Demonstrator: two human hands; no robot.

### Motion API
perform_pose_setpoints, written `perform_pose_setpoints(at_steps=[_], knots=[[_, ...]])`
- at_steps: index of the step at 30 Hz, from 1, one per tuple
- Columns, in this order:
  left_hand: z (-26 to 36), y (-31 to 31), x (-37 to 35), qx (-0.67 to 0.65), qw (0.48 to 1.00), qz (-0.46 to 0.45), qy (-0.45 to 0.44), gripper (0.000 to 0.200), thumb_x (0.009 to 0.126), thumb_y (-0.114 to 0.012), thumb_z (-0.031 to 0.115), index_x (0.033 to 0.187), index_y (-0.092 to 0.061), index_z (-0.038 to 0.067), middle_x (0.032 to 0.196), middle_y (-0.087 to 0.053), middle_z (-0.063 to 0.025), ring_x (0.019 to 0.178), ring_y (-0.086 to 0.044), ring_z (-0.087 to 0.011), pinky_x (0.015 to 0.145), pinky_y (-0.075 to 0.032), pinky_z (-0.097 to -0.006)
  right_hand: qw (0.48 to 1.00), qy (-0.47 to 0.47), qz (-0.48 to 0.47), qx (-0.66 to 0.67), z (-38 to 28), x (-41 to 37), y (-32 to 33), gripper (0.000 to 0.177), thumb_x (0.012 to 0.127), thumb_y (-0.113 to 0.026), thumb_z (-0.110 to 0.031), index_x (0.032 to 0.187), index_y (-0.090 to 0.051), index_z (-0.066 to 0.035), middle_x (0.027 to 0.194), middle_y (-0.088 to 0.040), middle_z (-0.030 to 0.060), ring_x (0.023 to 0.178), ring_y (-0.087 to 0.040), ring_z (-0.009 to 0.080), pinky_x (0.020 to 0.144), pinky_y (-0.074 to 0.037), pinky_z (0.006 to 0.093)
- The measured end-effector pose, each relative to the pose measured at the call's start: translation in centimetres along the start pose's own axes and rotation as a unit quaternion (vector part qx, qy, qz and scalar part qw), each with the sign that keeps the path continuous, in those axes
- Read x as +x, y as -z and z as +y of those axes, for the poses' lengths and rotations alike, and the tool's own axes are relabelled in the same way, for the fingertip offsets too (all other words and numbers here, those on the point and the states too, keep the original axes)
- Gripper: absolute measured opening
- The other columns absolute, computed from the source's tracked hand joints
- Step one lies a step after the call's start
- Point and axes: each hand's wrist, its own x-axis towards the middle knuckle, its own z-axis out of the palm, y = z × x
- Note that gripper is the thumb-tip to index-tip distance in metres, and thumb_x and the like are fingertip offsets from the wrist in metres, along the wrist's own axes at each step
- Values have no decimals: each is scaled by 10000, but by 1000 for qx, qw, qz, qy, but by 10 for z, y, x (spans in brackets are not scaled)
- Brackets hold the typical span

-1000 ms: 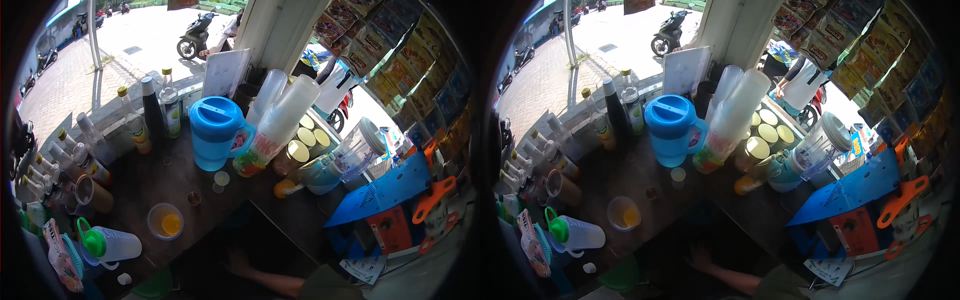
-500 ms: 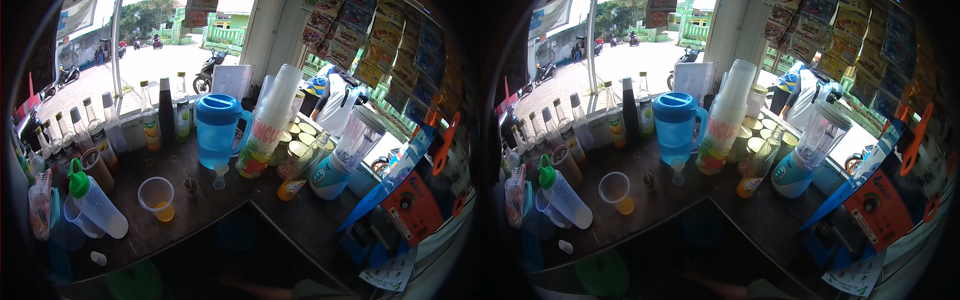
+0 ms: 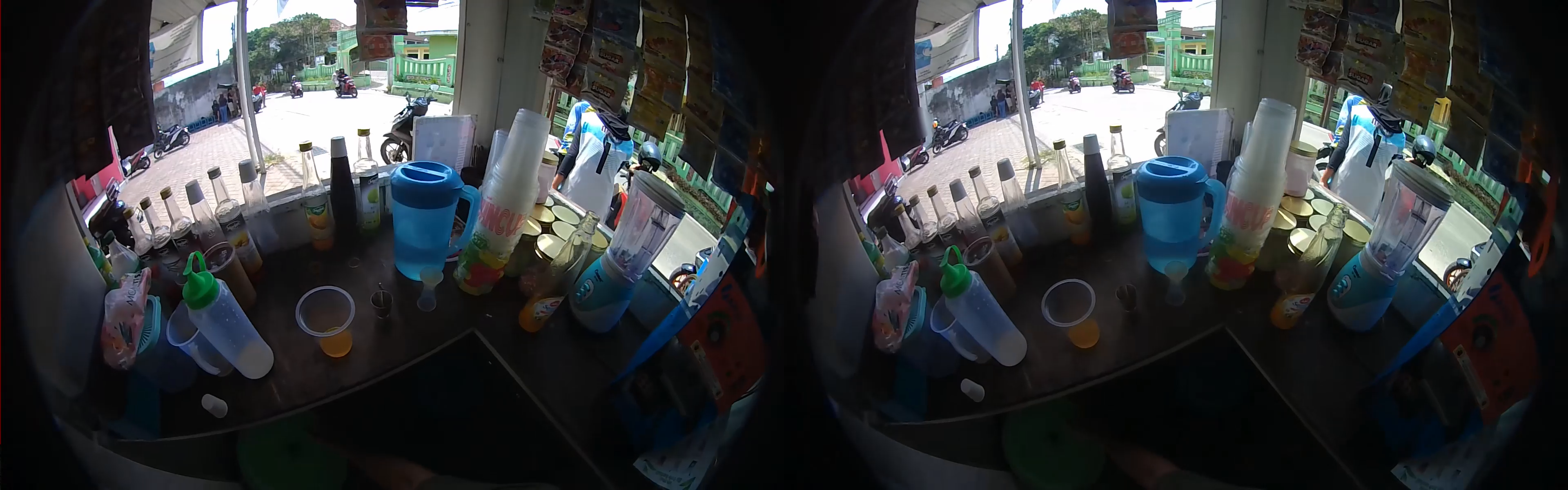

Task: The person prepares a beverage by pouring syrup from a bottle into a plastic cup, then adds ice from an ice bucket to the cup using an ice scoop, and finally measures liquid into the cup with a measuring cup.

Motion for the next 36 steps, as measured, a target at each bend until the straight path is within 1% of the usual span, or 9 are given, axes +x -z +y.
perform_pose_setpoints(at_steps=[6, 8, 11, 15, 17, 22, 26, 28, 36], knots=[[26, -1, -17, -177, 964, 129, 149, 586, 968, -492, 333, 1438, -274, 60, 1418, -345, -122, 1189, -455, -255, 971, -390, -389, 986, 66, -84, 129, -101, 7, -50, 638, 857, -579, -505, 1268, -525, -20, 1225, -550, 214, 1133, -530, 366, 982, -410, 468], [-37, 37, 66, 102, 990, -20, 91, 608, 936, -533, 409, 1397, -340, 63, 1316, -444, -124, 1146, -482, -261, 924, -451, -412, 981, 57, -107, 152, -107, -4, -51, 645, 855, -581, -507, 1272, -520, -19, 1229, -548, 215, 1136, -529, 366, 983, -409, 467], [-18, 32, 11, 73, 985, 146, 54, 663, 906, -524, 505, 1387, -369, 75, 1280, -478, -144, 1129, -513, -272, 800, -532, -440, 974, 47, -127, 182, -118, -4, -49, 656, 851, -585, -510, 1278, -514, -17, 1236, -544, 216, 1141, -527, 366, 985, -409, 467], [131, 17, -22, -51, 986, 19, 159, 710, 923, -425, 556, 1436, -313, 78, 1358, -423, -225, 1221, -474, -311, 906, -466, -518, 975, -10, -129, 179, -69, 0, -24, 670, 847, -589, -514, 1286, -506, -15, 1245, -538, 218, 1146, -525, 365, 987, -408, 467], [103, 33, 22, 236, 966, 38, 101, 656, 936, -415, 520, 1411, -348, 72, 1333, -447, -223, 1219, -474, -308, 922, -456, -512, 979, -67, -91, 170, -24, 11, 3, 678, 845, -591, -516, 1290, -502, -14, 1250, -535, 219, 1149, -524, 365, 988, -407, 467], [58, 115, 131, 779, 582, 194, -127, 534, 969, -389, 430, 1347, -434, 56, 1269, -508, -217, 1214, -476, -301, 963, -430, -496, 968, -141, -34, 206, 19, 31, 40, 696, 839, -597, -522, 1300, -492, -11, 1261, -529, 221, 1156, -521, 364, 990, -406, 466], [55, 132, 147, 734, 611, 107, -276, 400, 991, -340, 309, 1203, -560, 50, 1168, -579, -190, 1144, -532, -285, 905, -473, -438, 950, -184, -29, 249, 34, 23, 44, 711, 834, -601, -526, 1308, -484, -9, 1270, -523, 223, 1162, -519, 364, 992, -405, 466], [17, 130, 156, 712, 330, 390, -481, 283, 959, -448, 231, 1030, -636, 32, 932, -653, -158, 864, -645, -271, 768, -514, -428, 941, -202, -39, 268, 38, 11, 49, 719, 832, -604, -528, 1312, -480, -8, 1275, -520, 224, 1165, -518, 364, 993, -404, 466], [18, 135, 212, 636, 732, 189, -153, 406, 999, -357, 343, 1100, -617, 48, 1112, -612, -140, 1053, -577, -281, 859, -479, -396, 904, -240, -23, 352, 64, 31, 75, 749, 823, -612, -536, 1328, -463, -4, 1293, -510, 227, 1176, -514, 363, 997, -402, 465]])
